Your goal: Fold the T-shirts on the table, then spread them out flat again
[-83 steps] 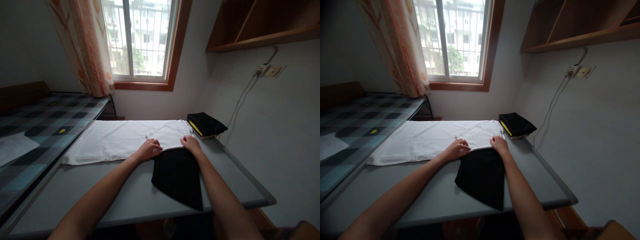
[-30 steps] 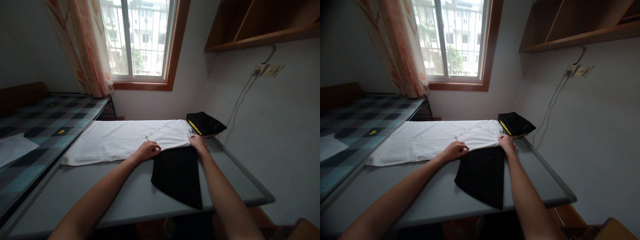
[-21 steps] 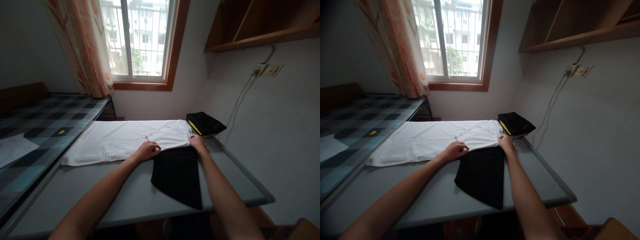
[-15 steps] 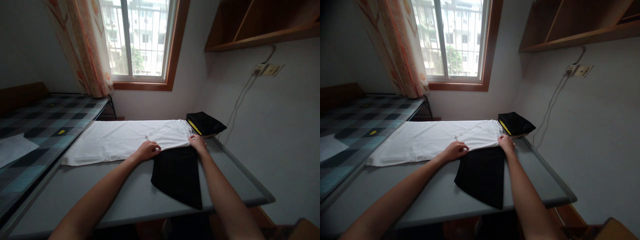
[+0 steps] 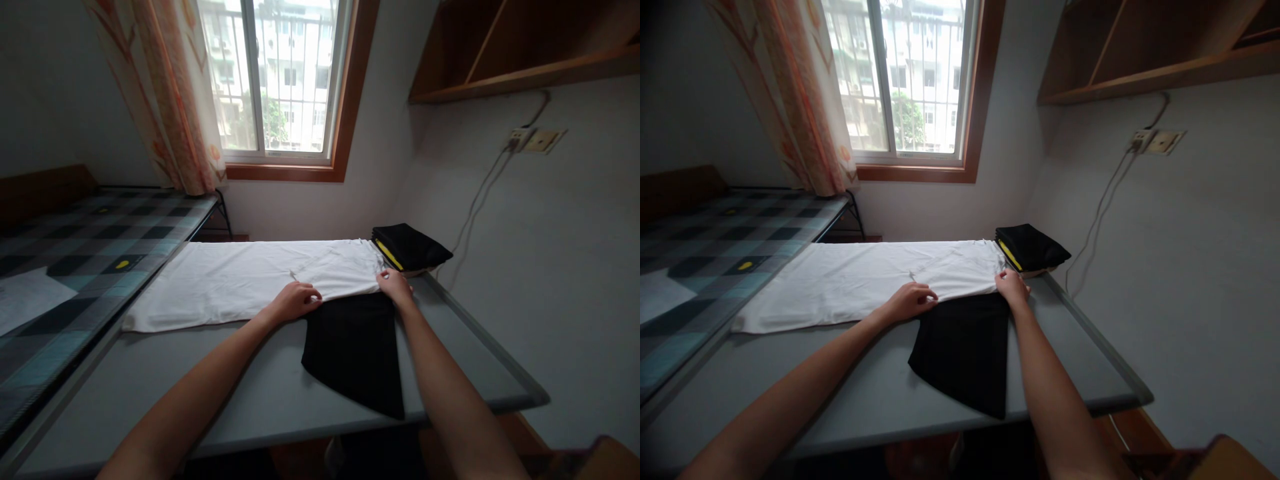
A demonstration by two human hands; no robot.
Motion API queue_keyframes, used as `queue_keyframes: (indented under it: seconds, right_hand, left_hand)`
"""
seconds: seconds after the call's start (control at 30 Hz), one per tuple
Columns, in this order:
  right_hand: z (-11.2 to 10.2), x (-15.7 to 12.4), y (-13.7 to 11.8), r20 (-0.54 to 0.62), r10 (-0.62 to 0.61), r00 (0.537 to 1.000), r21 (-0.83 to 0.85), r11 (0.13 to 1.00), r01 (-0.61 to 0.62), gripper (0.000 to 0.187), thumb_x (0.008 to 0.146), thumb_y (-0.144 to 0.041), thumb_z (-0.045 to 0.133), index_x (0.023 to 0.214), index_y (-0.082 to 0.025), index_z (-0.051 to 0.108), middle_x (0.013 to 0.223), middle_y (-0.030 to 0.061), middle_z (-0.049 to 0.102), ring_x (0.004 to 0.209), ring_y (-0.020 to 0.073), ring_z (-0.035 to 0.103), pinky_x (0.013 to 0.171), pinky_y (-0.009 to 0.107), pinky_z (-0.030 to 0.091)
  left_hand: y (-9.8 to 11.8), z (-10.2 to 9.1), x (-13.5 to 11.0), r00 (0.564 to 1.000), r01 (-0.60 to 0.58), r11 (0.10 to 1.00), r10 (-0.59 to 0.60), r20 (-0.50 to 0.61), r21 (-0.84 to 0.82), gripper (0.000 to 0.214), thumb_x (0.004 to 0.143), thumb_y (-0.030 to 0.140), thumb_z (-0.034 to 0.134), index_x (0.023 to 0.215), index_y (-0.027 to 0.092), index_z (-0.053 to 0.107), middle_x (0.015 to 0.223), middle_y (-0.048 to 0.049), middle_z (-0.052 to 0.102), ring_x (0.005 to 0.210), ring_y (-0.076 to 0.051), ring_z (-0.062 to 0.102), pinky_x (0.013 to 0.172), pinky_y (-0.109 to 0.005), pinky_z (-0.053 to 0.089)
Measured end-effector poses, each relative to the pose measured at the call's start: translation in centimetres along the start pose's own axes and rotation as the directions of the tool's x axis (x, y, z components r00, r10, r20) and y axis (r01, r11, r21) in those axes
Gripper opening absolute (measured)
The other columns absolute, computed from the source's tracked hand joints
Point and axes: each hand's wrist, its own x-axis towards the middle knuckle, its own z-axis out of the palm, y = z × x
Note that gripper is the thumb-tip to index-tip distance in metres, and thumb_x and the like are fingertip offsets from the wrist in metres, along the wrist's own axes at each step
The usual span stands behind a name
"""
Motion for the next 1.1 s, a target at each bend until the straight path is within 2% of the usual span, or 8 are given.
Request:
queue_keyframes:
  seconds: [0.23,0.37,0.47,0.57,0.63,0.7,0.97,1.1]
  right_hand:
    - [-0.1,-0.3,-0.1,-0.029,0.025,0.999,0.025,0.999,-0.024,0.025,0.084,-0.036,0.052,0.098,-0.023,0.069,0.105,0.0107,0.069,0.103,0.0299,0.059,0.089,0.044,0.039]
    - [-0.2,-1.0,-0.8,-0.283,-0.083,0.956,-0.035,0.996,0.076,0.025,0.087,-0.030,0.049,0.100,-0.020,0.068,0.109,0.0136,0.064,0.107,0.0311,0.053,0.091,0.044,0.037]
    - [0.5,-2.2,-2.7,-0.316,-0.393,0.864,-0.001,0.910,0.414,0.024,0.089,-0.029,0.047,0.095,-0.017,0.067,0.099,0.0126,0.063,0.097,0.0250,0.054,0.089,0.037,0.038]
    - [1.9,-4.0,-5.2,-0.149,-0.724,0.673,0.157,0.655,0.739,0.021,0.091,-0.030,0.050,0.080,-0.018,0.063,0.079,0.0059,0.060,0.078,0.0182,0.054,0.079,0.030,0.040]
    - [2.9,-5.2,-6.4,-0.041,-0.835,0.549,0.245,0.524,0.816,0.024,0.090,-0.032,0.053,0.072,-0.019,0.060,0.071,0.0025,0.057,0.070,0.0159,0.051,0.071,0.028,0.039]
    - [3.6,-6.0,-6.9,0.027,-0.873,0.487,0.288,0.473,0.833,0.026,0.090,-0.033,0.055,0.068,-0.019,0.059,0.069,0.0010,0.056,0.066,0.0141,0.050,0.066,0.026,0.037]
    - [3.8,-5.3,-6.1,0.077,-0.835,0.544,0.286,0.541,0.791,0.035,0.089,-0.036,0.051,0.059,-0.018,0.055,0.060,-0.0018,0.051,0.058,0.0110,0.043,0.059,0.024,0.030]
    - [3.0,-4.7,-5.7,0.134,-0.782,0.608,0.215,0.622,0.753,0.037,0.085,-0.036,0.051,0.053,-0.018,0.051,0.053,-0.0032,0.046,0.054,0.0101,0.039,0.055,0.024,0.026]
  left_hand:
    - [-0.1,0.0,0.0,1.000,0.000,1.000,0.000,0.004,-0.013,0.019,0.087,0.032,0.059,0.090,0.022,0.075,0.072,0.0001,0.067,0.064,-0.011,0.059,0.066,-0.021,0.042]
    - [0.0,0.0,0.0,1.000,0.000,1.000,0.000,0.002,-0.012,0.017,0.086,0.031,0.060,0.089,0.022,0.075,0.071,0.0004,0.067,0.063,-0.011,0.059,0.065,-0.021,0.041]
    - [0.1,-0.1,0.0,1.000,0.003,1.000,-0.003,0.004,-0.004,0.017,0.086,0.031,0.060,0.089,0.022,0.075,0.070,0.0006,0.067,0.063,-0.011,0.059,0.065,-0.022,0.041]
    - [0.2,-0.1,0.0,1.000,0.009,1.000,-0.009,0.011,0.003,0.017,0.086,0.030,0.060,0.090,0.022,0.075,0.070,0.0008,0.066,0.063,-0.011,0.058,0.064,-0.021,0.041]
    - [0.2,0.0,-0.1,1.000,0.013,1.000,-0.013,0.004,0.017,0.018,0.087,0.031,0.059,0.091,0.022,0.075,0.070,0.0006,0.066,0.062,-0.011,0.058,0.064,-0.022,0.041]
    - [0.1,0.1,-0.1,1.000,0.015,1.000,-0.014,-0.012,0.027,0.019,0.087,0.032,0.059,0.091,0.022,0.075,0.070,0.0002,0.066,0.063,-0.011,0.058,0.064,-0.022,0.040]
    - [0.0,0.1,-0.1,1.000,-0.004,1.000,0.004,-0.001,0.020,0.019,0.087,0.031,0.059,0.092,0.023,0.075,0.071,0.0004,0.066,0.063,-0.011,0.058,0.064,-0.022,0.040]
    - [0.0,0.1,-0.1,1.000,0.000,1.000,0.000,-0.001,0.017,0.018,0.087,0.031,0.060,0.093,0.023,0.075,0.072,0.0004,0.066,0.063,-0.011,0.058,0.063,-0.022,0.040]
